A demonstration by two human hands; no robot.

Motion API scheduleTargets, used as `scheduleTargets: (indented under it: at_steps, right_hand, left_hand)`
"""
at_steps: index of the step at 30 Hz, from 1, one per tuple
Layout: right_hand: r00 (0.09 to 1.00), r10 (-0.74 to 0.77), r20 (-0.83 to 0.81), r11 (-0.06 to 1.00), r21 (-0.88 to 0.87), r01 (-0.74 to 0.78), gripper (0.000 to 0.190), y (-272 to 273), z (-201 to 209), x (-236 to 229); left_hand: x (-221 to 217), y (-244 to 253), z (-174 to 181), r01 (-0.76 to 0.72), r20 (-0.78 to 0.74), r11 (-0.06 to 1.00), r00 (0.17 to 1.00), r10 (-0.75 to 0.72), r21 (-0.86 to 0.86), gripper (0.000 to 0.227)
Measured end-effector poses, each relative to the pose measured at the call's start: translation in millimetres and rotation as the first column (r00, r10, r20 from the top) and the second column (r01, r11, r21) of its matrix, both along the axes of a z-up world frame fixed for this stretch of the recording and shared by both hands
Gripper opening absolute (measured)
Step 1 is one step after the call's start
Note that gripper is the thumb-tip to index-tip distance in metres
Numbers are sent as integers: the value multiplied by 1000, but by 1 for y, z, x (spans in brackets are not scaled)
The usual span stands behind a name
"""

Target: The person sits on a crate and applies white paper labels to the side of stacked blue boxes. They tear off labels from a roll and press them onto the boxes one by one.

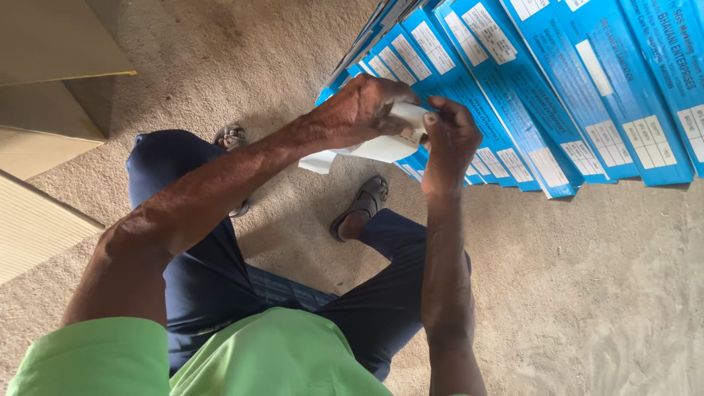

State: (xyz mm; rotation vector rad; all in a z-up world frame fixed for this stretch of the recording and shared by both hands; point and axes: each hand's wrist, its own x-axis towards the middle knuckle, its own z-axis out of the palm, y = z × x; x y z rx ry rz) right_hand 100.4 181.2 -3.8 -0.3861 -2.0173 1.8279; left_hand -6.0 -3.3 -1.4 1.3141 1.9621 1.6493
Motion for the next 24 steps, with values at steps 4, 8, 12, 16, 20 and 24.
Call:
scheduleTargets:
  at_steps: [4, 8, 12, 16, 20, 24]
  right_hand:
    - [991, 106, -75, 988, -103, -114, 41, -8, 0, 0]
    - [986, 145, -85, 985, -85, -153, 47, -15, -1, 0]
    - [991, 107, -86, 993, -50, -111, 53, -18, 1, 0]
    - [981, 127, -146, 992, 19, -126, 61, -17, 4, 1]
    - [954, 182, -237, 981, 113, -159, 50, -15, 5, 4]
    - [966, 191, -174, 885, 457, -93, 38, -10, 4, 11]
  left_hand:
    - [-4, -3, -1, -52, 84, 999, 995, 50, 15, 32]
    - [-11, -1, -8, -90, 117, 991, 988, 101, -95, 36]
    - [-12, 2, -21, -80, 17, 944, 997, 79, 319, 41]
    - [-15, 8, -30, -125, 156, 969, 983, 93, 214, 39]
    - [-17, 11, -33, -107, 354, 952, 935, -1, 287, 42]
    - [-21, 9, -35, -87, 446, 910, 888, -114, 405, 48]
